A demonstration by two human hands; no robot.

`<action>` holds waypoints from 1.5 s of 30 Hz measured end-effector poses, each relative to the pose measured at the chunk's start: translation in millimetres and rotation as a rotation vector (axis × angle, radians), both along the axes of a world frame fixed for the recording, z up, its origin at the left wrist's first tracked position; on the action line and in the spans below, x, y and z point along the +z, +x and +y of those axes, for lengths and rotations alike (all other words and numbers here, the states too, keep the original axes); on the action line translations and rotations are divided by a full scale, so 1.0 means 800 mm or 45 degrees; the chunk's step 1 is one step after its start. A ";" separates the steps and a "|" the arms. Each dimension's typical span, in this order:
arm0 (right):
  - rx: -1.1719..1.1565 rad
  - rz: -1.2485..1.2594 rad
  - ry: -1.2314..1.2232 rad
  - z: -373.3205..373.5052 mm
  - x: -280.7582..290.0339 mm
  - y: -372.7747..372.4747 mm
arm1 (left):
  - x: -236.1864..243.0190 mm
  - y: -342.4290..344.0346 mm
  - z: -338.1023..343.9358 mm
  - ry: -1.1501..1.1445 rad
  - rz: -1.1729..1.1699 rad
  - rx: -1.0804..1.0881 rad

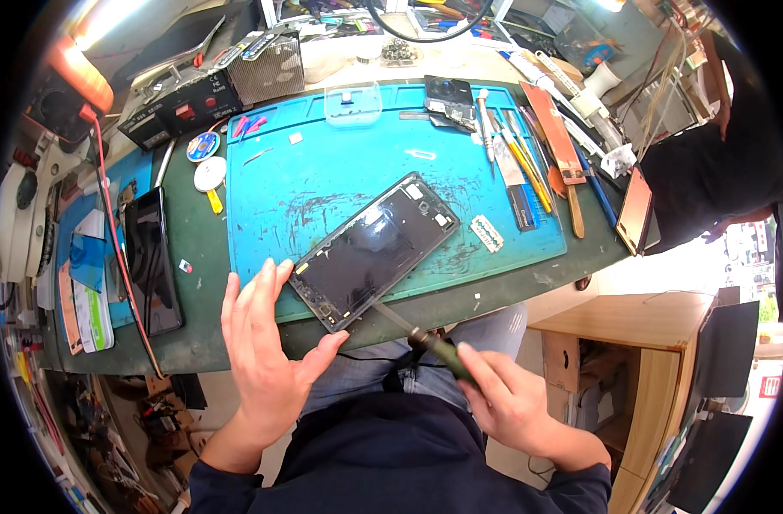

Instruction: The person disassembles a smartphone by prying the screen assembly away from the chassis using a plastic card. They then use a rotary tool to grind away adhesive or residue from the phone's frame. The person handles the separated screen and body components throughout the process.

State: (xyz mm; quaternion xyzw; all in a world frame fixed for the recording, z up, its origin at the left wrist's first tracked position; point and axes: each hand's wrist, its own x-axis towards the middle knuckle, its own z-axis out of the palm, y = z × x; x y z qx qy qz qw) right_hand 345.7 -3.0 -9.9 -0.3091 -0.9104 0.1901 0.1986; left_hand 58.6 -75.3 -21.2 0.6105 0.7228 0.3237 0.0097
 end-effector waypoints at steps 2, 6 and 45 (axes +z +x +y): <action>0.083 0.144 -0.239 0.001 0.006 -0.001 | 0.012 -0.001 0.005 0.040 0.121 -0.036; 0.268 0.385 -0.417 -0.001 0.015 -0.007 | 0.004 -0.010 -0.025 0.185 -0.466 -0.452; 0.327 0.274 -0.310 -0.037 -0.002 -0.113 | 0.045 -0.336 -0.393 0.043 0.194 1.439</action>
